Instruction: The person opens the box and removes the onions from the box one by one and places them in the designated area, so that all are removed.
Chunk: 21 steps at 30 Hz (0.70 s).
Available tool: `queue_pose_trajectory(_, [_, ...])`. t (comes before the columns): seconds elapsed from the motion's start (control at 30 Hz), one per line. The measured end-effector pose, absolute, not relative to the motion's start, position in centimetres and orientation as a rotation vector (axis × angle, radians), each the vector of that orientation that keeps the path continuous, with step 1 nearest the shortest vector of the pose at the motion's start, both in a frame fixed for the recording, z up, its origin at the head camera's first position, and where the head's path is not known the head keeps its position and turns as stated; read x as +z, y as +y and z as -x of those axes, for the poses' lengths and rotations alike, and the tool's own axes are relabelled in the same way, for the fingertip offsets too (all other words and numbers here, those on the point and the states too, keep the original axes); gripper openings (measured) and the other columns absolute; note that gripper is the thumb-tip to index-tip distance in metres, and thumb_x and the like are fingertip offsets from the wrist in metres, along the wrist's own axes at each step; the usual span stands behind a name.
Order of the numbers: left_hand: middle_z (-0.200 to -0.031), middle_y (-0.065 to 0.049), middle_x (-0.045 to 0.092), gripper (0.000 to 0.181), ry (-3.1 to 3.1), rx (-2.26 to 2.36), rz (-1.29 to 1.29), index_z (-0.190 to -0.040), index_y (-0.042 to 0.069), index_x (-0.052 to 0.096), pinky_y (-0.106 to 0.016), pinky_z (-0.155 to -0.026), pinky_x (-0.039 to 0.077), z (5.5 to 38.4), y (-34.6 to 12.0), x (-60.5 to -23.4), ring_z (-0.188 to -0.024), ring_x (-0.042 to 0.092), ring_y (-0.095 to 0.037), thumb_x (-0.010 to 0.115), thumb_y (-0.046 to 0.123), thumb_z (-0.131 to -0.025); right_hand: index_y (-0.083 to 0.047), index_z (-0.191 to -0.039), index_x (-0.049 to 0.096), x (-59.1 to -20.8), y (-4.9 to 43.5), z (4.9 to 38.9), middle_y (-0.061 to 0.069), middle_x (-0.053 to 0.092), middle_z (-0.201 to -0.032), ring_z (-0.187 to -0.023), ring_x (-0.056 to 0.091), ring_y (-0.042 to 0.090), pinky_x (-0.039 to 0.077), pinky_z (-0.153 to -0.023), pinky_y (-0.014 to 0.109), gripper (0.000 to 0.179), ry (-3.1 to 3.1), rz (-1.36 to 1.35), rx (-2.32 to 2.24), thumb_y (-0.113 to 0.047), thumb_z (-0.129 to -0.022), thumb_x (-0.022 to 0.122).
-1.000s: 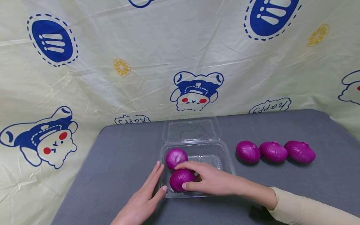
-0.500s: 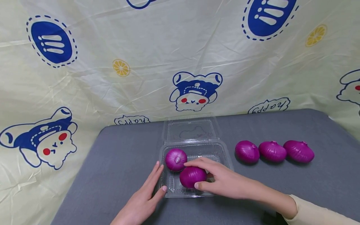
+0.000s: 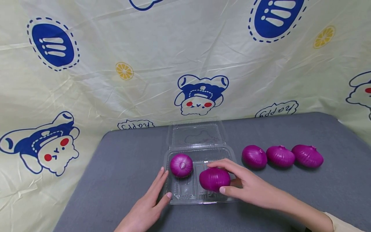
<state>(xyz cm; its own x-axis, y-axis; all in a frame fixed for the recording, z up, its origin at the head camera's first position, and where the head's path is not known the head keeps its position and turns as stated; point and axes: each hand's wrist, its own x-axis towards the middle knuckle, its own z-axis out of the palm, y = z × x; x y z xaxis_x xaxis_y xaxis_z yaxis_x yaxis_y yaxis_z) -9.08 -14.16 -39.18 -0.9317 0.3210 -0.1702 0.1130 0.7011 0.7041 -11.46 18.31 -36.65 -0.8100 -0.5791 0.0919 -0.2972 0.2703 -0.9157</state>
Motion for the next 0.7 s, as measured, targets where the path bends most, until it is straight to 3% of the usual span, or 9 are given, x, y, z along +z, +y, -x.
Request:
queue_pose_trajectory(0.13, [-0.162,0.017,0.007,0.067,2.640,1.053,-0.348,-0.157,0.036,0.020,-0.060,-0.108,0.028,9.0,-14.2,-39.1,-0.146,0.019,-0.019,0.049,0.052,-0.099,-0.022,-0.140,0.048,-36.8,19.7,11.0,0.009,0.045,-0.141,-0.123,0.044,0.043,0.055,-0.082,0.033,0.055,2.279,0.823,-1.650,-0.016,-0.090,0.069])
queue_pose_trajectory(0.4, [-0.162,0.018,0.007,0.067,2.643,1.054,-0.352,-0.157,0.036,0.020,-0.060,-0.108,0.029,9.0,-14.1,-38.9,-0.146,0.020,-0.019,0.050,0.051,-0.100,-0.019,-0.136,0.047,-36.7,21.6,9.8,0.000,0.050,-0.135,-0.120,0.050,0.021,0.057,-0.080,0.035,0.063,2.395,0.829,-1.675,-0.014,-0.080,0.078])
queue_pose_trajectory(0.7, [-0.162,0.017,0.007,0.067,2.643,1.065,-0.357,-0.158,0.033,0.021,-0.057,-0.111,0.026,9.0,-14.0,-39.1,-0.147,0.017,-0.017,0.050,0.050,-0.100,-0.020,-0.137,0.045,-36.8,23.3,8.5,-0.002,0.048,-0.133,-0.117,0.050,0.016,0.057,-0.077,0.034,0.073,2.516,0.783,-1.660,-0.013,-0.074,0.082])
